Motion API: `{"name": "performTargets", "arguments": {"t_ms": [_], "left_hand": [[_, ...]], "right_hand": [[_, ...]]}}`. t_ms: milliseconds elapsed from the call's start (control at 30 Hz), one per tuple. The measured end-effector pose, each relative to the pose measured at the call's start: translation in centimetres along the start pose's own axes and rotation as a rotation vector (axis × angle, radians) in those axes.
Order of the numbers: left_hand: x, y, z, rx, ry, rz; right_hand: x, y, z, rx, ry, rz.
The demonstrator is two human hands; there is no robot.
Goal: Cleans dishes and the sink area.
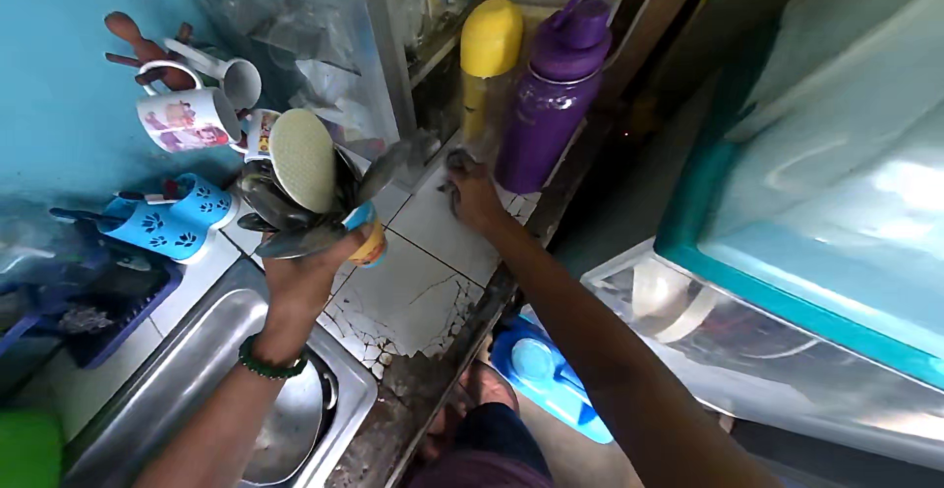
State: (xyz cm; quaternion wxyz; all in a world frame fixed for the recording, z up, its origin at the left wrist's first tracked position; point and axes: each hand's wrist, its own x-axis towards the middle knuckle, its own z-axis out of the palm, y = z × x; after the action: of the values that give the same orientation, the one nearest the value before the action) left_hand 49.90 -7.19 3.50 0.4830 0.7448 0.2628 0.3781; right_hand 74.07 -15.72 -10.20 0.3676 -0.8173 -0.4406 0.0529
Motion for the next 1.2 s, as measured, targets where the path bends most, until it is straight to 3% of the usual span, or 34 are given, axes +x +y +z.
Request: {"name": "performTargets", "arguments": {"t_ms": [167,433,600,733,900,967,1100,1200], "left_hand": [[-0.4,0.0,-0.9,-0.004,0.012,0.005],[-1.4,-0.2,-2.2,-0.022,0.018,-0.034],[-1.2,-0.3,-2.1,-0.008,0.006,-0.019],[-0.2,-0.1,-0.4,-0.006,-0.013,-0.033],[1.2,0.1,3.9,-0.043,-0.158,0.014],[2.0,0.0,6.5,-0.068,-0.178,0.011],[4.0,-0.2,11.0,-0.121,-0.084,-0.012],[4.4,0.5,11.5,-0.085,-0.076,-0.028]], "right_hand": [[2.9,0.1,1.4,-0.297,-0.089,0.142],[4.8,0.8,0.3,-0.185,-0.211,0.228],[3.1,1.5,0.9,-0.008,-0.141,0.074],[-1.2,-0.9,3.8,0.061,-0.062,-0.136],[-5.8,-5.5,5.4,0.292,-0.229,-0.265],[-7.0,-5.6,4.7,0.350,-0.136,-0.291],[-6.0,-1.6,2.2,0.167,0.250,-0.148],[-2.3,1.2,1.5,0.069,0.285,-0.065]]}}
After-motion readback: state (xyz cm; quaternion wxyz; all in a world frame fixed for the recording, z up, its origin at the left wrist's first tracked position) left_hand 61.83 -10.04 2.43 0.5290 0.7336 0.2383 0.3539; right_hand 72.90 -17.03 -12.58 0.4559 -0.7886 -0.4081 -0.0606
